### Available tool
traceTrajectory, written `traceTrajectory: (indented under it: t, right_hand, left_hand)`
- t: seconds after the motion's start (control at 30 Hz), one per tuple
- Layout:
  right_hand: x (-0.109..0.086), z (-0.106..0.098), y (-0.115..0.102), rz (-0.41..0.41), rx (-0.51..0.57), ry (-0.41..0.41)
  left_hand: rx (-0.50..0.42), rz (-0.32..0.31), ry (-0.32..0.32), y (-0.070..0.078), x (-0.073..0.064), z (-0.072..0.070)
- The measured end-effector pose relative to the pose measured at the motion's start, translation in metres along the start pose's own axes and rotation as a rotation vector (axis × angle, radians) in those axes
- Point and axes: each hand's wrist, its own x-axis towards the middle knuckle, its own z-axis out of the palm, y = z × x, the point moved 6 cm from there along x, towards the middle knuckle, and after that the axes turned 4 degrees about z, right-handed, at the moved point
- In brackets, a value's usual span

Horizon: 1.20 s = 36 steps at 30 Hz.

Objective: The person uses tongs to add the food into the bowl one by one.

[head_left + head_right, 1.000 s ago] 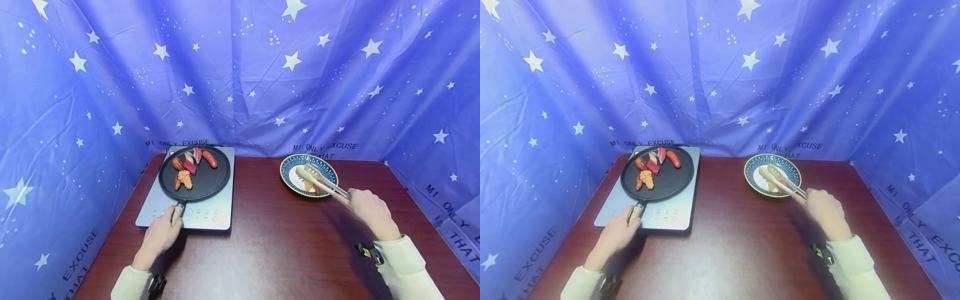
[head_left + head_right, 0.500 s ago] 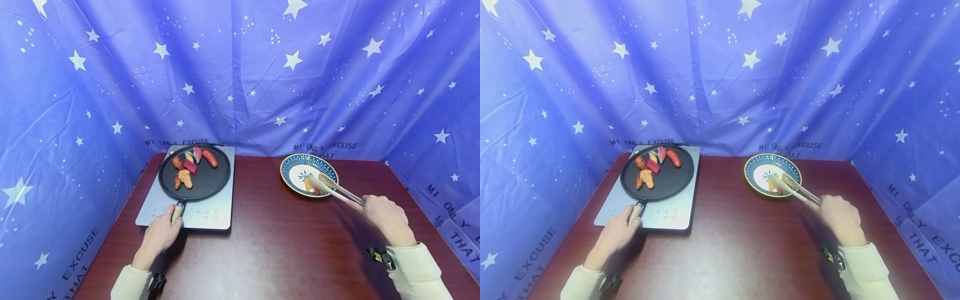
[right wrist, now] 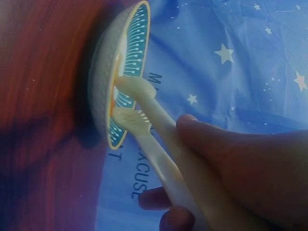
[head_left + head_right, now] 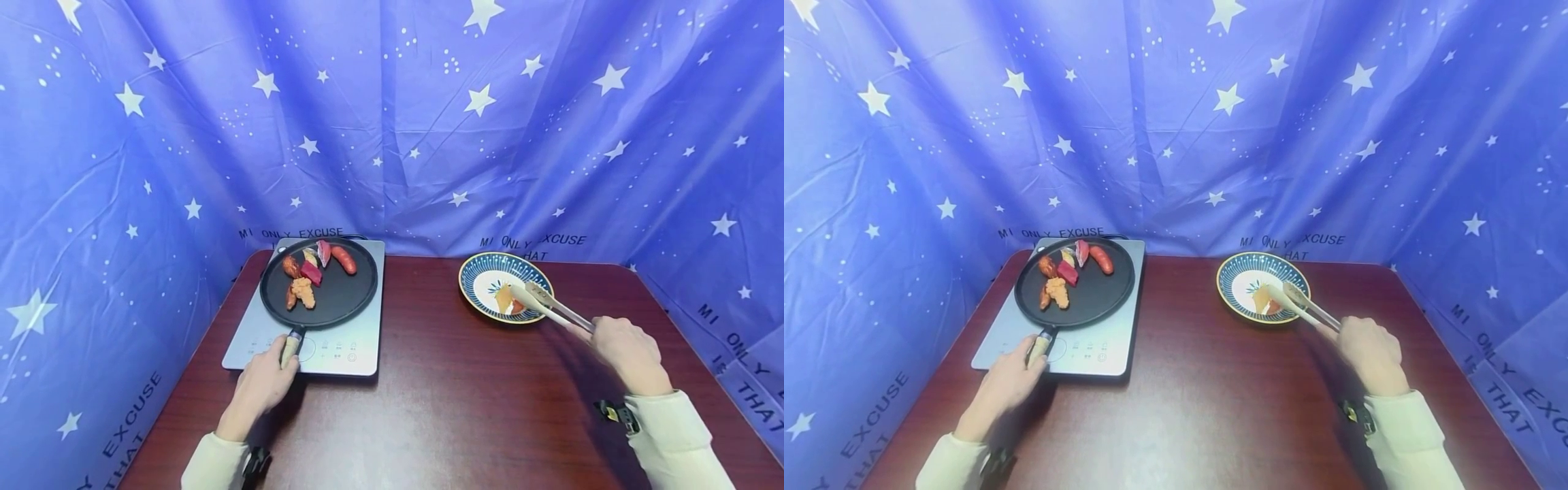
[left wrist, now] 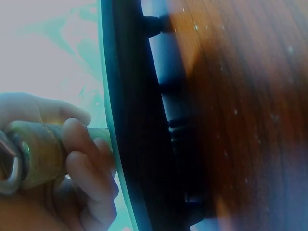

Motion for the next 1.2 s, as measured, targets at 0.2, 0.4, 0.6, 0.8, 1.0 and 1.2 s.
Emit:
traceTrajectory:
  t: [0.2,0.4,0.6,0.8,1.0,1.2]
  right_hand:
    - [-0.005,-0.003,-0.006,0.002,0.002,0.041]
    - [-0.012,-0.013,-0.011,0.032,-0.004,0.014]
    - [-0.009,-0.011,-0.012,0.058,-0.01,-0.075]
    - [0.001,-0.001,-0.015,0.018,0.009,-0.039]
    - [0.015,0.01,-0.016,-0.016,0.021,0.025]
    - [0.019,0.015,-0.022,-0.018,0.034,0.105]
  left_hand:
    - [0.002,-0.001,0.002,-0.001,0.002,0.001]
    - [0.0,-0.008,-0.007,-0.001,0.002,0.001]
    - [-0.003,-0.001,-0.004,0.001,0.0,-0.001]
    - [-0.001,-0.001,0.002,0.001,0.0,-0.001]
    - [0.001,-0.007,-0.003,0.0,0.001,0.001]
    - [-0.002,-0.008,-0.004,0.0,0.002,0.0]
